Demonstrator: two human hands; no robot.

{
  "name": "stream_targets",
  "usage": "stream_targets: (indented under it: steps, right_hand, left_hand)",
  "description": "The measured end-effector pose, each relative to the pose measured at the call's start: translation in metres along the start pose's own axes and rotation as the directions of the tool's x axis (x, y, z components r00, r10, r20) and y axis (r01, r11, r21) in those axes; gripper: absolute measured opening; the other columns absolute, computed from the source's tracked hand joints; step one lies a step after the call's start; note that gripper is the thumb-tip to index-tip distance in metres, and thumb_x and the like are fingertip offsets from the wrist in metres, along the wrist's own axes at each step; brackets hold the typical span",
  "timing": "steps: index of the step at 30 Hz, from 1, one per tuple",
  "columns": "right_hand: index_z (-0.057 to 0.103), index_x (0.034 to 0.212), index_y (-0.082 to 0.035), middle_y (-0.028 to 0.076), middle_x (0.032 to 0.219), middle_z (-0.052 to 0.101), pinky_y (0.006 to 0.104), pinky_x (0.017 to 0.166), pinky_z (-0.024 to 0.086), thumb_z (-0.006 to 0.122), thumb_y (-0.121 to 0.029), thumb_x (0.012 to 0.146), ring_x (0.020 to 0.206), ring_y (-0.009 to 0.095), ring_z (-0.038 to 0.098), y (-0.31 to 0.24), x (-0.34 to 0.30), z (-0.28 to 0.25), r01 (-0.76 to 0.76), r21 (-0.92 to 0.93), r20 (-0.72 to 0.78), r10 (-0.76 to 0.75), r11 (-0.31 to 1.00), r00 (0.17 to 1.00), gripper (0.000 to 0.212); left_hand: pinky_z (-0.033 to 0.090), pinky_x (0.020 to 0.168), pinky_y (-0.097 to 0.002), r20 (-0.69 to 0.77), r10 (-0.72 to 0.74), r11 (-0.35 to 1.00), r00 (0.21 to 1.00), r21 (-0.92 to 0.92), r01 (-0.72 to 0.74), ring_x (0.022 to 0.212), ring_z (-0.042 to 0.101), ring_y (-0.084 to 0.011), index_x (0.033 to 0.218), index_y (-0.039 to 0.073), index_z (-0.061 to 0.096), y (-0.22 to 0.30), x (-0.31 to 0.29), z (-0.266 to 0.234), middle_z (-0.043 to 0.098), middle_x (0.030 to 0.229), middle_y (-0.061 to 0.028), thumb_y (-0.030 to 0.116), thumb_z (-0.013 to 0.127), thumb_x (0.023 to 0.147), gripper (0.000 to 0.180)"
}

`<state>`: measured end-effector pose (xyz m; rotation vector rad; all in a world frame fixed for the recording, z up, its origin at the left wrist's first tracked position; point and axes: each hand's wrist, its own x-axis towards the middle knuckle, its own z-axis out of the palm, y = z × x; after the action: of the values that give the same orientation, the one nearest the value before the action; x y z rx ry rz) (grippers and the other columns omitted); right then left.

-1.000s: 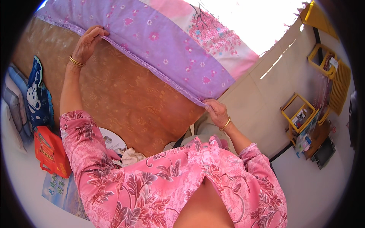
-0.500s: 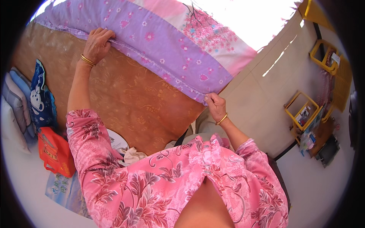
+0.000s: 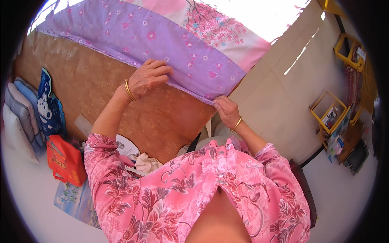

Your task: The person folds a large floral-patterned quilt on a bed. They repeatedly smooth the fabric, fold the edges inward, and flip the quilt to align the sides. The person continues folding the quilt into a smaller, compact shape by hand.

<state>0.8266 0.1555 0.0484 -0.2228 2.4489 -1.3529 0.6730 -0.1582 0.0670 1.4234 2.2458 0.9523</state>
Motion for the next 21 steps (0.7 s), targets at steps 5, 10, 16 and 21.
stream_targets:
  steps: [5,10,16,21]
  right_hand:
    - [0.060,0.086,-0.003,0.011,0.086,0.061,0.0359,0.067,0.050,0.058,-0.003,0.080,0.077,0.029,0.061,0.006,-0.002,-0.005,0.002,0.011,0.056,-0.003,1.000,0.998,0.006]
    - [0.060,0.084,-0.001,0.013,0.090,0.062,0.0360,0.068,0.050,0.057,-0.003,0.081,0.081,0.030,0.061,-0.006,0.008,-0.012,0.162,-0.095,-0.009,-0.163,0.982,0.987,0.005]
    - [0.059,0.087,0.004,0.015,0.087,0.062,0.0333,0.068,0.050,0.058,-0.001,0.082,0.077,0.028,0.063,0.007,0.004,-0.009,0.036,0.058,-0.050,-0.033,0.998,0.998,0.007]
    - [0.061,0.083,-0.004,0.014,0.079,0.064,0.0393,0.061,0.049,0.057,-0.011,0.083,0.069,0.031,0.062,0.006,0.009,-0.006,-0.217,0.001,-0.065,0.217,0.976,0.974,0.008]
  left_hand:
    - [0.042,0.078,-0.0361,0.192,-0.134,0.988,0.972,-0.048,0.146,0.088,0.055,-0.0283,0.083,0.004,0.052,-0.007,-0.013,0.014,0.058,0.091,-0.0100,0.011,0.051,0.078,0.009]
    - [0.042,0.071,-0.0364,0.117,-0.104,0.994,0.988,-0.026,0.108,0.079,0.053,-0.0281,0.080,0.007,0.047,-0.007,-0.005,0.015,0.053,0.078,-0.0092,0.006,0.050,0.074,0.007]
    - [0.042,0.068,-0.0393,0.135,-0.298,0.954,0.945,0.000,0.301,0.072,0.052,-0.0315,0.084,0.007,0.049,-0.003,0.013,0.011,0.051,0.080,-0.0100,0.010,0.048,0.080,0.005]
    - [0.044,0.067,-0.0396,0.052,-0.400,0.905,0.915,0.180,0.385,0.070,0.054,-0.0308,0.085,0.008,0.048,-0.011,0.012,0.031,0.052,0.082,-0.0099,0.007,0.051,0.079,0.007]
